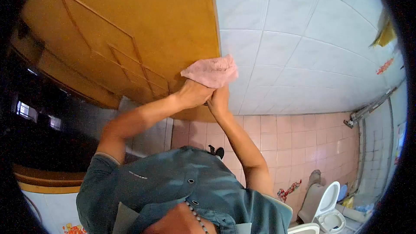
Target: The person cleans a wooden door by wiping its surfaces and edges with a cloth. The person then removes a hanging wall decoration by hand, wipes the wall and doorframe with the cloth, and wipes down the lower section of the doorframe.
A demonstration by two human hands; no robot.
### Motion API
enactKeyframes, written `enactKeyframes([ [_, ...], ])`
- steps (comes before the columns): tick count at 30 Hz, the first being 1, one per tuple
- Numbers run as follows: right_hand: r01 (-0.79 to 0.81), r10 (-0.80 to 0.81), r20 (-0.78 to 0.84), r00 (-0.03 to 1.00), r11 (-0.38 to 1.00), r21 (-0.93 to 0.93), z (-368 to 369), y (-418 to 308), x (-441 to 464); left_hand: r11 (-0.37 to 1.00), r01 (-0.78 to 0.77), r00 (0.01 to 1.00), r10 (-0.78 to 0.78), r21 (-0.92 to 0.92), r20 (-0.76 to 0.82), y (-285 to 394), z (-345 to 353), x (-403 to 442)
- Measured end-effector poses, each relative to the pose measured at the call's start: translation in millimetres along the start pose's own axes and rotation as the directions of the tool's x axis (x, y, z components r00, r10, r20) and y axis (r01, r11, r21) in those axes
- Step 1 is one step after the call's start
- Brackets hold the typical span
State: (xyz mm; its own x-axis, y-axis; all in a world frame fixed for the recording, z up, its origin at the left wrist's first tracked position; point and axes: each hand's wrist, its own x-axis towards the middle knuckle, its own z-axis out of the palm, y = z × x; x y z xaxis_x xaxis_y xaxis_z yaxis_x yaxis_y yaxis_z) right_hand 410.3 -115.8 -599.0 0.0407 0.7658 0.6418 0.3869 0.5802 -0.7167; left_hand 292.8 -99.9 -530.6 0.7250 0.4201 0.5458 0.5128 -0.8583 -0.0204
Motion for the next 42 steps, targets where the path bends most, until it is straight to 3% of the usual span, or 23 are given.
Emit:
enactKeyframes([
  [4, -0.119, 0.115, -0.045, 0.992, 0.986, -0.118, 13.1, 10.3, -34.2, 0.994, 0.063, 0.994, -0.07, -0.092, -0.078, -0.7, 36.3, -32.4],
  [6, -0.12, 0.112, -0.056, 0.992, 0.981, -0.156, 17.7, 8.7, -38.0, 0.98, 0.085, 0.994, -0.07, -0.179, 0.087, -6.6, 43.6, -40.0],
  [8, -0.11, 0.096, -0.08, 0.992, 0.975, -0.191, 19.9, 9.8, -34.3, 0.974, 0.062, 0.998, -0.055, -0.217, 0.041, -10.2, 39.3, -34.7],
  [10, -0.034, 0.028, -0.021, 0.999, 0.937, -0.347, 19.4, 17.8, -40.3, 0.966, 0.033, 0.999, -0.036, -0.255, -0.008, -6.9, 29.2, -26.3],
  [12, -0.075, 0.084, 0.002, 0.996, 0.902, -0.425, 26.7, 23.3, -51.5, 0.909, 0.072, 0.997, -0.056, -0.41, 0.051, -7.6, 18.8, -23.6],
  [17, -0.164, 0.194, -0.02, 0.981, 0.763, -0.626, 38.5, 30.5, -59.4, 0.922, 0.057, 0.998, -0.05, -0.382, 0.029, -26.6, 70.7, -50.5],
  [19, -0.022, 0.069, 0.034, 0.997, 0.681, -0.732, 36.9, 26.5, -53.9, 0.915, 0.136, 0.99, -0.115, -0.38, 0.078, -35.4, 99.9, -71.6],
  [20, -0.022, 0.071, 0.035, 0.997, 0.675, -0.737, 38.0, 34.7, -59.1, 0.91, 0.177, 0.983, -0.148, -0.376, 0.104, -37.4, 114.3, -81.7],
  [22, -0.02, 0.137, 0.151, 0.979, 0.801, -0.599, 36.0, 51.8, -65.4, 0.901, 0.209, 0.977, -0.175, -0.38, 0.122, -31.1, 106.8, -80.4],
  [23, -0.017, 0.137, 0.152, 0.979, 0.794, -0.608, 34.4, 58.6, -65.9, 0.931, 0.217, 0.974, -0.189, -0.295, 0.122, -27.1, 97.6, -81.8],
  [25, -0.035, 0.115, 0.191, 0.975, 0.926, -0.377, 34.7, 44.8, -71.3, 0.952, 0.221, 0.973, -0.2, -0.21, 0.118, -17.9, 68.9, -87.7],
  [28, 0.048, 0.005, 0.13, 0.991, 0.914, -0.403, 43.7, 25.2, -65.5, 0.939, 0.286, 0.955, -0.262, -0.193, 0.14, -18.4, 67.2, -100.4],
  [30, 0.016, 0.07, 0.178, 0.982, 0.896, -0.443, 49.9, 15.6, -62.7, 0.908, 0.276, 0.948, -0.311, -0.314, -0.065, -25.4, 69.3, -110.4],
  [32, 0.085, 0.071, 0.264, 0.962, 0.839, -0.538, 74.2, 2.2, -46.8, 0.898, 0.259, 0.95, -0.303, -0.356, -0.074, -47.2, 55.0, -125.5],
  [33, 0.156, -0.011, 0.243, 0.97, 0.795, -0.586, 79.0, 2.1, -49.2, 0.889, 0.265, 0.938, -0.327, -0.372, -0.113, -46.5, 55.1, -130.2],
  [35, 0.126, 0.046, 0.282, 0.958, 0.817, -0.563, 81.6, 6.4, -54.8, 0.881, 0.288, 0.917, -0.367, -0.376, -0.157, -46.1, 56.2, -144.1],
  [36, 0.091, 0.104, 0.316, 0.943, 0.833, -0.545, 78.9, 2.9, -53.5, 0.791, 0.365, 0.899, -0.437, -0.49, -0.035, -41.1, 52.3, -144.3],
  [37, 0.118, 0.044, 0.292, 0.955, 0.849, -0.516, 76.2, -0.7, -51.7, 0.68, 0.441, 0.869, -0.486, -0.586, 0.091, -37.7, 49.0, -142.3],
  [38, 0.135, 0.031, 0.308, 0.951, 0.854, -0.502, 74.0, -2.9, -45.3, 0.68, 0.452, 0.86, -0.503, -0.578, 0.082, -36.6, 44.9, -138.3],
  [40, 0.252, -0.129, 0.305, 0.943, 0.877, -0.409, 68.7, -17.1, -30.4, 0.732, 0.423, 0.807, -0.572, -0.534, -0.145, -22.2, 9.8, -117.1],
  [42, 0.265, -0.142, 0.302, 0.943, 0.868, -0.42, 72.4, -15.9, -28.1, 0.724, 0.42, 0.782, -0.595, -0.547, -0.187, -31.2, 17.6, -121.4],
])
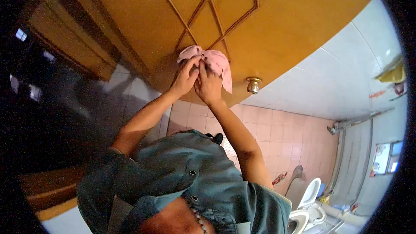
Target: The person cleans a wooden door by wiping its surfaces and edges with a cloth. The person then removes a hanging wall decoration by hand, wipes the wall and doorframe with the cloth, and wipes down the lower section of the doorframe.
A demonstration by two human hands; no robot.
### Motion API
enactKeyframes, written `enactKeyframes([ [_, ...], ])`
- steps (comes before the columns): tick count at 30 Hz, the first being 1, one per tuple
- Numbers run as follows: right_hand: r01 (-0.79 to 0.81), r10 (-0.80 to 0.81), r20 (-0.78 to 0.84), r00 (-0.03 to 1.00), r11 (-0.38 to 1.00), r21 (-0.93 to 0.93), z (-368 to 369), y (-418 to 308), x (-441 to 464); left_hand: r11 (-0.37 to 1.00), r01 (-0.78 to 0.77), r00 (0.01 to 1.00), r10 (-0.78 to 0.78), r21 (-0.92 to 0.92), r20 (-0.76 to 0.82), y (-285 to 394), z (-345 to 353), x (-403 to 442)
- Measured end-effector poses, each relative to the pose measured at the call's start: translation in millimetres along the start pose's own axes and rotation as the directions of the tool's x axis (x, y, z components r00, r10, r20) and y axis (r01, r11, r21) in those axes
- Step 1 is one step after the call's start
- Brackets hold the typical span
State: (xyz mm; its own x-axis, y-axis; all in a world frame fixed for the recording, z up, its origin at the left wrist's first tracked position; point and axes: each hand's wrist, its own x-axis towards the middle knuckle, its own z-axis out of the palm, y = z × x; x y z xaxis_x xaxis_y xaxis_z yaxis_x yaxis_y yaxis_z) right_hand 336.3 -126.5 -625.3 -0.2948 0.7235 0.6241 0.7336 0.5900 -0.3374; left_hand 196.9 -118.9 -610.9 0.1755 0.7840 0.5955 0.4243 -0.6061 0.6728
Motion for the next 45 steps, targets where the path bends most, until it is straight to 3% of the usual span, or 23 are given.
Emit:
enactKeyframes([
  [2, -0.209, 0.159, 0.4, 0.903, 0.974, 0.084, 8.4, 11.7, 1.2, 0.975, 0.175, 0.982, -0.183, -0.139, -0.053, -11.6, 6.4, -3.5],
  [3, -0.007, -0.003, 0.233, 0.973, 0.999, 0.042, 13.8, 18.3, -4.7, 0.966, 0.228, 0.969, -0.237, -0.124, -0.066, -13.8, 9.8, -8.7],
  [4, 0.016, -0.03, 0.236, 0.971, 0.998, 0.06, 10.6, 22.1, -6.6, 0.967, 0.232, 0.966, -0.242, -0.108, -0.091, -20.0, 13.3, -12.2],
  [6, 0.068, -0.033, 0.433, 0.901, 0.996, -0.065, 5.0, 30.1, -12.1, 0.929, 0.333, 0.923, -0.356, -0.159, -0.145, -29.4, 19.5, -20.3],
  [7, 0.085, -0.042, 0.447, 0.894, 0.994, -0.076, 1.1, 30.0, -10.9, 0.932, 0.312, 0.919, -0.345, -0.183, -0.19, -12.8, 18.5, -17.2],
  [8, 0.109, -0.071, 0.451, 0.89, 0.992, -0.058, -1.1, 28.9, -9.3, 0.891, 0.392, 0.896, -0.426, -0.231, -0.123, 2.3, 15.3, -14.5],
  [10, 0.243, -0.254, 0.105, 0.961, 0.964, 0.104, -21.2, 18.8, 7.4, 0.982, 0.174, 0.947, -0.188, -0.076, -0.261, 8.6, 20.3, -7.1],
  [12, 0.291, -0.303, 0.107, 0.947, 0.95, 0.113, -25.8, 20.3, 15.1, 0.987, 0.151, 0.942, -0.127, 0.054, -0.311, -0.5, 21.2, -0.3],
  [14, 0.051, -0.172, 0.366, 0.914, 0.947, 0.317, -15.5, 26.7, 15.5, 0.977, 0.182, 0.862, -0.104, 0.111, -0.496, 8.5, 19.7, 11.5],
  [18, 0.147, -0.239, 0.238, 0.941, 0.926, 0.348, -27.4, 5.5, 26.3, 0.958, 0.238, 0.847, -0.124, 0.161, -0.517, -5.2, 35.0, 2.7],
  [20, 0.146, -0.225, 0.244, 0.943, 0.942, 0.304, -33.0, 1.7, 25.4, 0.971, 0.224, 0.85, -0.152, 0.084, -0.503, -2.0, 35.6, -0.3],
  [24, 0.334, -0.362, 0.187, 0.913, 0.928, 0.166, -40.5, -1.4, 36.9, 0.953, 0.26, 0.874, -0.163, 0.156, -0.458, -25.5, 37.6, -1.5],
  [26, 0.408, -0.411, 0.192, 0.891, 0.911, 0.058, -36.6, -2.7, 42.6, 0.909, 0.39, 0.82, -0.27, 0.147, -0.504, -30.1, 27.0, -0.8],
  [27, 0.43, -0.427, 0.144, 0.893, 0.903, 0.012, -36.1, -9.3, 49.0, 0.935, 0.32, 0.816, -0.189, 0.155, -0.547, -25.6, 16.0, 1.3],
  [28, 0.432, -0.427, 0.156, 0.891, 0.902, 0.002, -32.9, -17.4, 54.6, 0.937, 0.342, 0.796, -0.249, 0.071, -0.552, -32.0, 5.3, 4.0],
  [30, 0.462, -0.434, 0.229, 0.871, 0.883, -0.083, -22.2, -30.5, 64.4, 0.921, 0.357, 0.796, -0.211, 0.158, -0.567, -50.0, -9.5, 9.7],
  [32, 0.44, -0.381, 0.306, 0.873, 0.884, -0.156, 4.4, -26.0, 60.2, 0.902, 0.383, 0.808, -0.222, 0.2, -0.546, -56.6, -10.4, 5.2],
  [34, 0.365, -0.189, 0.467, 0.864, 0.874, -0.32, 21.4, -26.0, 56.7, 0.88, 0.403, 0.817, -0.222, 0.251, -0.532, -65.7, -16.0, 1.3],
  [35, 0.436, -0.33, 0.356, 0.874, 0.857, -0.275, 31.2, -16.8, 53.6, 0.873, 0.41, 0.815, -0.221, 0.264, -0.536, -72.4, -18.5, -4.5],
  [39, 0.444, -0.28, 0.448, 0.849, 0.838, -0.318, 39.7, -14.6, 52.1, 0.886, 0.405, 0.813, -0.236, 0.226, -0.532, -80.4, -28.4, -10.9],
  [41, 0.496, -0.412, 0.299, 0.861, 0.811, -0.309, 35.7, -28.2, 68.1, 0.91, 0.38, 0.803, -0.235, 0.167, -0.548, -72.5, -37.1, -3.6],
  [44, 0.445, -0.379, 0.295, 0.877, 0.871, -0.206, 36.0, -42.9, 98.3, 0.959, 0.254, 0.76, -0.119, 0.124, -0.639, -86.1, -51.5, 16.5],
  [45, 0.495, -0.42, 0.307, 0.854, 0.838, -0.23, 37.3, -44.0, 110.3, 0.939, 0.304, 0.752, -0.134, 0.159, -0.646, -89.8, -56.1, 22.7],
])
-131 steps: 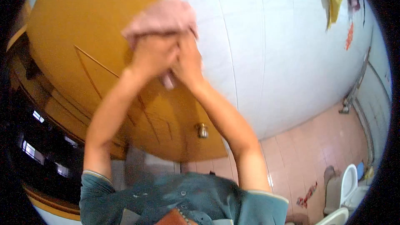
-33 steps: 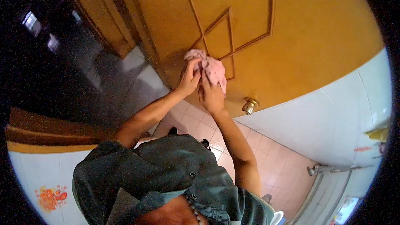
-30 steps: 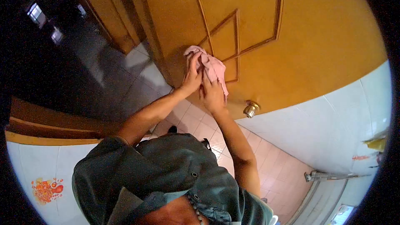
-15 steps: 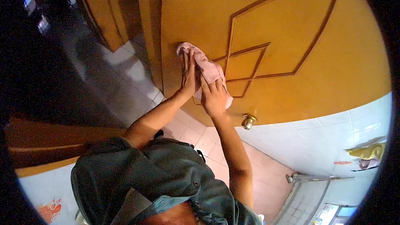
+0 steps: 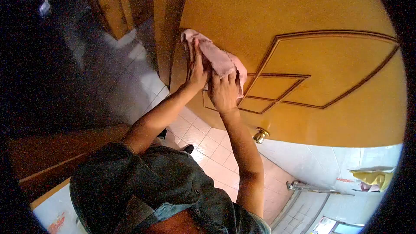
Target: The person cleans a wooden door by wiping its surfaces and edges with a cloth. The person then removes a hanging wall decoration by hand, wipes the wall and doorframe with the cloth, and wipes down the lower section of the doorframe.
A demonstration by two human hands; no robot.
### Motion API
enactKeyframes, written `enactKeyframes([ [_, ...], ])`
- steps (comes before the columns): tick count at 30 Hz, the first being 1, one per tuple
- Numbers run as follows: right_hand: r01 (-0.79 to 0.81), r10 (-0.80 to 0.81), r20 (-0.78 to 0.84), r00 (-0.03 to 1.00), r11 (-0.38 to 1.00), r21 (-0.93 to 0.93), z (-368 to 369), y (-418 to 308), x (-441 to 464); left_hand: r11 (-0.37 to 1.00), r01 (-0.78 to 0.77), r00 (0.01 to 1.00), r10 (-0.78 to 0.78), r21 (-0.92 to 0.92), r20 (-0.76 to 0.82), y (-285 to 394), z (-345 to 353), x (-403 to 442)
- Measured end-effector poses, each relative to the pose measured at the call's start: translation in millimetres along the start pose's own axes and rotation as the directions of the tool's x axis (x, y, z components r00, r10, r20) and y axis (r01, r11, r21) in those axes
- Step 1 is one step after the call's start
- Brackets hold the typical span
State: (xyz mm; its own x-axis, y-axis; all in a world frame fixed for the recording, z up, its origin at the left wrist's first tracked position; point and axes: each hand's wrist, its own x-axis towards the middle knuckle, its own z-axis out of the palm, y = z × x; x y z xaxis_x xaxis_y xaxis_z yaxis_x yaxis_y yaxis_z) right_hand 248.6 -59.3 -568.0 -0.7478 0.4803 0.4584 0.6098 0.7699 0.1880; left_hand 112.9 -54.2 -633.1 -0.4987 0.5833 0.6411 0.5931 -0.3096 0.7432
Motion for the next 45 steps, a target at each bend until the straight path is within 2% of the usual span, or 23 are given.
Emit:
enactKeyframes([
  [1, 0.011, -0.011, 0.001, 1.0, 1.0, 0.011, 8.6, 4.1, -0.4, 1.0, 0.007, 1.0, -0.006, 0.012, -0.007, -3.1, 2.6, -0.4],
  [3, 0.115, -0.097, 0.211, 0.973, 0.991, -0.071, 29.6, 10.4, -3.6, 0.995, 0.014, 1.0, -0.013, 0.097, -0.01, -9.2, 6.4, -3.4],
  [4, 0.114, -0.107, 0.309, 0.945, 0.993, -0.004, 23.9, 8.5, -6.4, 0.992, 0.015, 0.999, -0.008, 0.123, -0.052, -16.5, 12.2, -14.9],
  [7, 0.175, -0.196, 0.307, 0.931, 0.98, 0.094, 55.6, 10.8, -20.8, 0.971, 0.019, 0.999, -0.026, 0.24, 0.027, -43.8, 12.9, -38.2],
  [8, 0.237, -0.249, 0.288, 0.925, 0.969, 0.076, 67.2, 14.6, -24.6, 0.981, 0.019, 0.998, -0.009, 0.195, -0.054, -49.7, 16.9, -46.1],
  [11, 0.195, -0.215, 0.165, 0.963, 0.972, 0.13, 59.9, 3.2, -21.1, 0.996, -0.035, 0.998, 0.039, 0.08, -0.059, -4.7, -15.5, -14.5],
  [12, 0.192, -0.195, 0.199, 0.961, 0.981, 0.033, 50.7, -1.7, -14.9, 0.999, -0.006, 0.98, 0.016, 0.051, -0.2, 11.2, -19.4, -1.4],
  [15, 0.081, -0.091, 0.148, 0.985, 0.994, 0.069, 37.0, -4.0, -4.4, 0.963, 0.198, 0.973, -0.171, 0.181, -0.154, -26.8, 8.4, -3.0],
  [16, 0.122, -0.121, -0.019, 0.992, 0.99, 0.068, 40.0, -4.3, 0.6, 0.982, 0.141, 0.985, -0.126, 0.129, -0.119, -31.3, 4.7, 1.8],
  [21, 0.147, -0.147, 0.018, 0.989, 0.988, -0.039, 74.1, -9.0, -9.6, 0.957, -0.087, 0.942, 0.17, 0.277, -0.29, -51.3, 10.4, 1.8],
  [22, 0.133, -0.131, 0.039, 0.991, 0.99, -0.055, 82.3, -11.3, -11.1, 0.98, -0.06, 0.923, 0.128, 0.192, -0.364, -53.1, 9.2, 2.3],
  [24, 0.183, -0.184, 0.001, 0.983, 0.974, -0.131, 101.9, -10.7, -14.2, 0.978, 0.197, 0.89, -0.208, -0.07, -0.406, -61.6, 8.4, 3.9],
  [25, 0.181, -0.183, -0.001, 0.983, 0.974, -0.136, 105.1, -14.8, -15.0, 0.978, 0.194, 0.89, -0.207, -0.074, -0.406, -83.0, 14.7, -3.3],
  [26, 0.177, -0.16, 0.145, 0.976, 0.978, -0.108, 106.6, -20.9, -13.4, 0.975, 0.036, 0.907, 0.06, 0.22, -0.417, -110.2, 21.6, -11.2],
  [27, 0.168, -0.138, 0.292, 0.946, 0.982, -0.08, 113.1, -24.6, -15.9, 0.962, -0.021, 0.915, 0.128, 0.271, -0.382, -105.5, 36.9, -25.3],
  [31, 0.289, -0.289, 0.014, 0.957, 0.954, -0.081, 149.5, 9.1, -53.3, 0.933, -0.081, 0.924, 0.203, 0.351, -0.325, -132.7, 73.8, -67.3],
  [37, 0.348, -0.307, 0.28, 0.91, 0.931, -0.111, 196.8, 52.5, -63.2, 0.936, -0.071, 0.957, 0.161, 0.344, -0.241, -179.8, 137.0, -86.5],
  [39, 0.416, -0.409, 0.087, 0.909, 0.903, -0.108, 214.8, 60.3, -57.7, 0.943, -0.061, 0.963, 0.142, 0.328, -0.229, -192.8, 147.7, -83.9],
  [40, 0.375, -0.353, 0.217, 0.91, 0.925, -0.068, 222.2, 62.3, -54.8, 0.947, -0.056, 0.967, 0.13, 0.318, -0.218, -199.3, 150.6, -80.2],
  [41, 0.364, -0.343, 0.214, 0.915, 0.929, -0.068, 228.9, 63.0, -50.2, 0.949, -0.048, 0.97, 0.118, 0.31, -0.21, -205.6, 151.4, -77.7],
  [43, 0.423, -0.384, 0.228, 0.895, 0.892, -0.158, 201.7, 38.3, -44.7, 0.96, -0.023, 0.973, 0.086, 0.28, -0.215, -207.4, 134.8, -83.3],
  [44, 0.518, -0.395, 0.426, 0.814, 0.826, -0.223, 196.6, 33.7, -38.6, 0.964, -0.007, 0.975, 0.066, 0.265, -0.214, -215.3, 135.6, -86.2],
  [45, 0.518, -0.396, 0.42, 0.817, 0.824, -0.231, 203.8, 28.3, -37.2, 0.969, 0.022, 0.976, 0.032, 0.246, -0.216, -227.0, 132.6, -90.3],
])
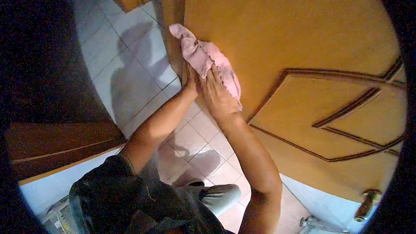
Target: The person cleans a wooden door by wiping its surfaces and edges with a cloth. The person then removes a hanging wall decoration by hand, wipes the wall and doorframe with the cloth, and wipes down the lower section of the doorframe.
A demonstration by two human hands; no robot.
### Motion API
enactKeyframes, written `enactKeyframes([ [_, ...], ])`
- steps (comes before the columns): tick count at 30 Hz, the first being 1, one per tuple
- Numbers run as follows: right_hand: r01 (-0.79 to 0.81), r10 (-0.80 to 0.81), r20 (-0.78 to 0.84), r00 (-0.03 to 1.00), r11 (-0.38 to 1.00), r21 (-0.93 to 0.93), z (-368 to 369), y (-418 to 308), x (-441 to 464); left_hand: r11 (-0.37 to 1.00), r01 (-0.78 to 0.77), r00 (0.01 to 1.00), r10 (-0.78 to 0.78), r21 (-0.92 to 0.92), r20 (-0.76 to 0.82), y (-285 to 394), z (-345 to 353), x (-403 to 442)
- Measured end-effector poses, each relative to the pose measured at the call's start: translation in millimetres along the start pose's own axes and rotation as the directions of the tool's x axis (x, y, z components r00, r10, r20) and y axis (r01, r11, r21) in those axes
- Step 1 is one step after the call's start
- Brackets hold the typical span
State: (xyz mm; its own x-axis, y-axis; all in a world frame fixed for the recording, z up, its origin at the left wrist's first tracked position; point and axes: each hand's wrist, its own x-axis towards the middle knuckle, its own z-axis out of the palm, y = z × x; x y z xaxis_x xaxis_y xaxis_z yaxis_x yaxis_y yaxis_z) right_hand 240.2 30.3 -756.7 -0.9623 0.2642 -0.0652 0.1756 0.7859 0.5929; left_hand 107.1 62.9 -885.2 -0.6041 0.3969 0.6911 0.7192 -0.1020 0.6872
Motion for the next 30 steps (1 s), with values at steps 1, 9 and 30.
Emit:
enactKeyframes([
  [1, 0.034, -0.036, -0.065, 0.997, 0.999, -0.037, 13.3, -6.0, 5.2, 0.999, 0.032, 0.999, -0.032, -0.008, 0.01, -12.4, 0.8, -4.6],
  [9, -0.029, 0.021, -0.039, 0.999, 0.97, -0.241, 80.6, -60.9, 37.2, 0.968, 0.249, 0.959, -0.242, -0.034, 0.146, -76.9, 5.6, -74.1],
  [30, -0.669, 0.545, -0.769, 0.335, 0.712, 0.213, -82.7, 81.9, -40.0, 0.724, -0.683, 0.726, 0.66, -0.096, -0.194, 206.6, -59.6, 157.8],
])
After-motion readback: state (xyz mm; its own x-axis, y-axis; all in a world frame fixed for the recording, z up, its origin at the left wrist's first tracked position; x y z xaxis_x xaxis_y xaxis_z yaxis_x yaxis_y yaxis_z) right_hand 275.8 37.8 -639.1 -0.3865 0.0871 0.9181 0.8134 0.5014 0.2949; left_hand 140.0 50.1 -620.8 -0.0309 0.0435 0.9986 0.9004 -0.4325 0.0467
